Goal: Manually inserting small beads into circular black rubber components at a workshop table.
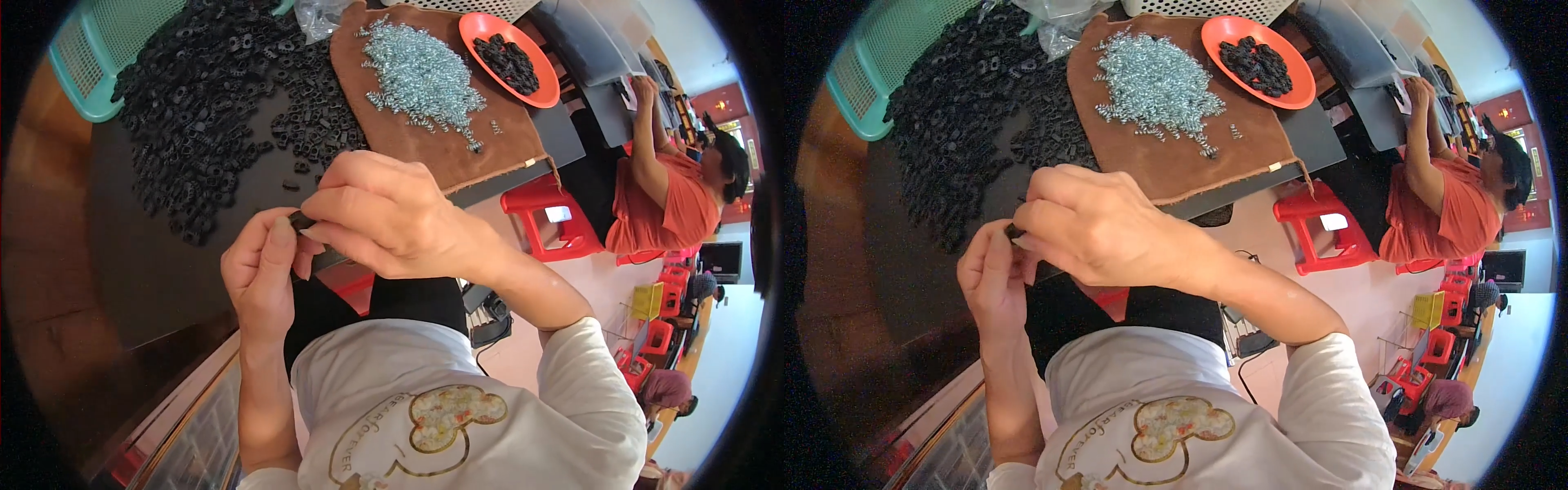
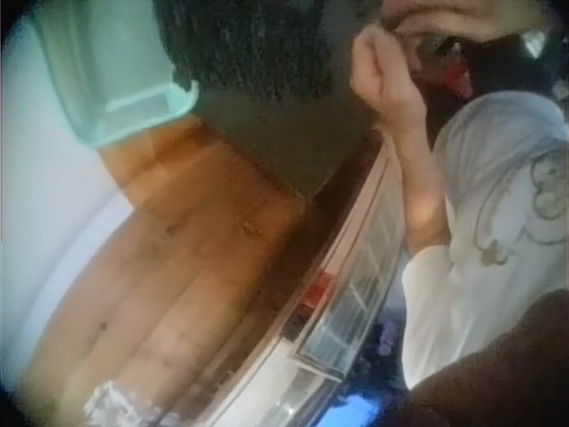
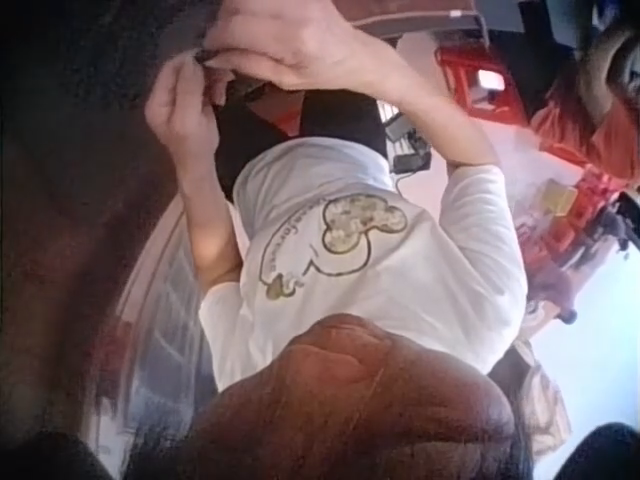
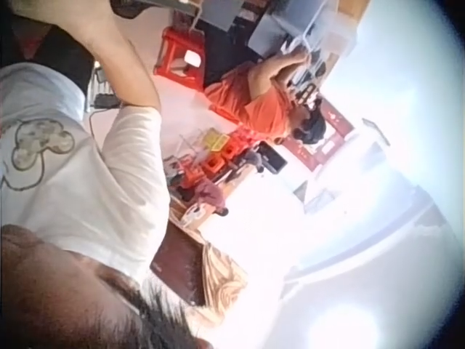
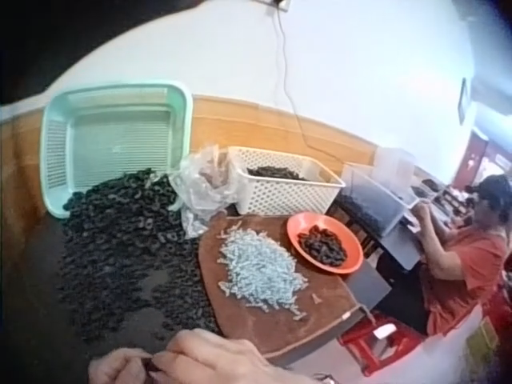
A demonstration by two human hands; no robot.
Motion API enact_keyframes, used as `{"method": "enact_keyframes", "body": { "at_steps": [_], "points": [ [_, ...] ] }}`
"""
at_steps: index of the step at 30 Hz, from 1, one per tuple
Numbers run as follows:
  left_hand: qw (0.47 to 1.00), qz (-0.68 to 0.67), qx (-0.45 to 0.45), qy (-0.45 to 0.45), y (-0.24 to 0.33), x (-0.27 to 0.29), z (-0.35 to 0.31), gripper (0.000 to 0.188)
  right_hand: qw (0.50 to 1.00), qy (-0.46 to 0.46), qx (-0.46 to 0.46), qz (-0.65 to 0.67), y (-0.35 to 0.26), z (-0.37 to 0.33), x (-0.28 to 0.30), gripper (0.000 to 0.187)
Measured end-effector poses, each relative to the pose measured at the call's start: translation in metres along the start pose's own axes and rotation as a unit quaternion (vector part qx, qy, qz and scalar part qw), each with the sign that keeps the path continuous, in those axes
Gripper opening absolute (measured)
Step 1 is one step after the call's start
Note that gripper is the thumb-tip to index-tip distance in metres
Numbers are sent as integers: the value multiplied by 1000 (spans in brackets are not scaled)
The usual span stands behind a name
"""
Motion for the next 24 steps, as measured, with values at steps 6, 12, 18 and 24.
{"method": "enact_keyframes", "body": {
  "at_steps": [6, 12, 18, 24],
  "points": [
    [1000, 21, 6, -3, 0, -2, 0, 28, 998, 8, -10, -58, 3, -9, -3, 26],
    [995, 93, -34, -5, -2, 2, -3, 28, 998, 19, -38, -38, -1, -13, -6, 26],
    [993, 118, -17, 3, -2, 1, -3, 30, 997, 36, -61, 8, -7, -16, -13, 29],
    [998, 47, -29, -3, -2, 0, -2, 27, 996, 41, -77, 36, -5, -11, -8, 27]
  ]
}}
Point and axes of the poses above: each hand's wrist, its own z-axis towards the middle knuckle, its own x-axis out of the back of the hand, y = z × x, the point moved 4 cm from there along z, towards the middle knuckle, and after that the axes turned 12 degrees about -z, right-handed, at the moved point
